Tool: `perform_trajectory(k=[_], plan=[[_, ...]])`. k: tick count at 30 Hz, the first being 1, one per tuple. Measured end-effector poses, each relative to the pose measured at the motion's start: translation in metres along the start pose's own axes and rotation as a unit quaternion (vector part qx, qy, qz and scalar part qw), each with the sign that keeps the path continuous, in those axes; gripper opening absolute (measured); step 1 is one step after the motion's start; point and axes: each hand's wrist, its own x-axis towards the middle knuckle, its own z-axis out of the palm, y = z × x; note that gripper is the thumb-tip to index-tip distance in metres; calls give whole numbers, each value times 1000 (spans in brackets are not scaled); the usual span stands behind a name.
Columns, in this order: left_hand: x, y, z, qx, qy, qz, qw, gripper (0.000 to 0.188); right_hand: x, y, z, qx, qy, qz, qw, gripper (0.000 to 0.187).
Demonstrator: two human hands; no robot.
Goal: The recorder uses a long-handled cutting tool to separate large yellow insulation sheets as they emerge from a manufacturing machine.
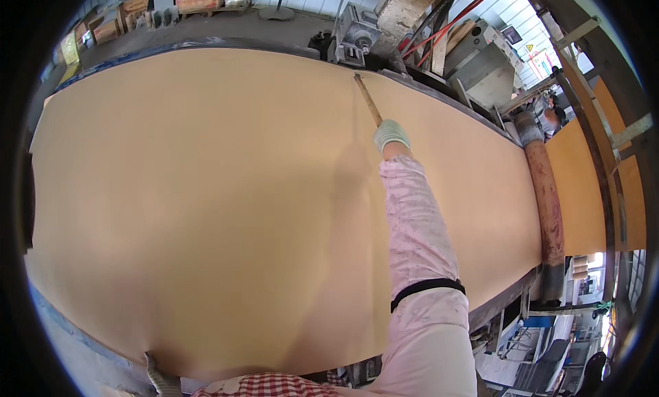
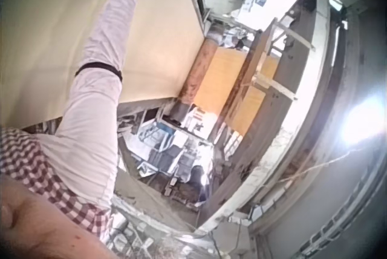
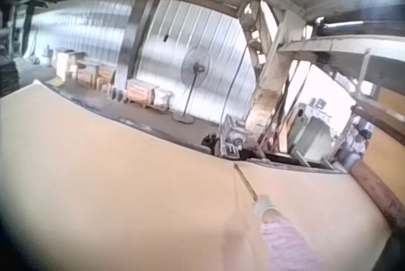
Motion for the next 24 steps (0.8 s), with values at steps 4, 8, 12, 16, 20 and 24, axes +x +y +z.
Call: perform_trajectory(k=[4,8,12,16,20,24], plan=[[12,18,-5,-23,-44,39,998,51,-52,-4,-14,12,-55,5,998,16],[36,33,-37,-44,-57,12,997,51,-154,-6,-45,32,-109,38,993,17],[53,48,-51,-41,-31,17,999,52,-267,9,-64,50,-158,74,983,16],[79,66,-72,-74,-50,-30,996,51,-376,32,-74,44,-185,80,978,20],[106,83,-96,-82,-91,-31,992,48,-489,37,-87,40,-214,85,972,21],[136,103,-114,-93,-28,-29,995,51,-574,48,-88,12,-222,96,970,23]])
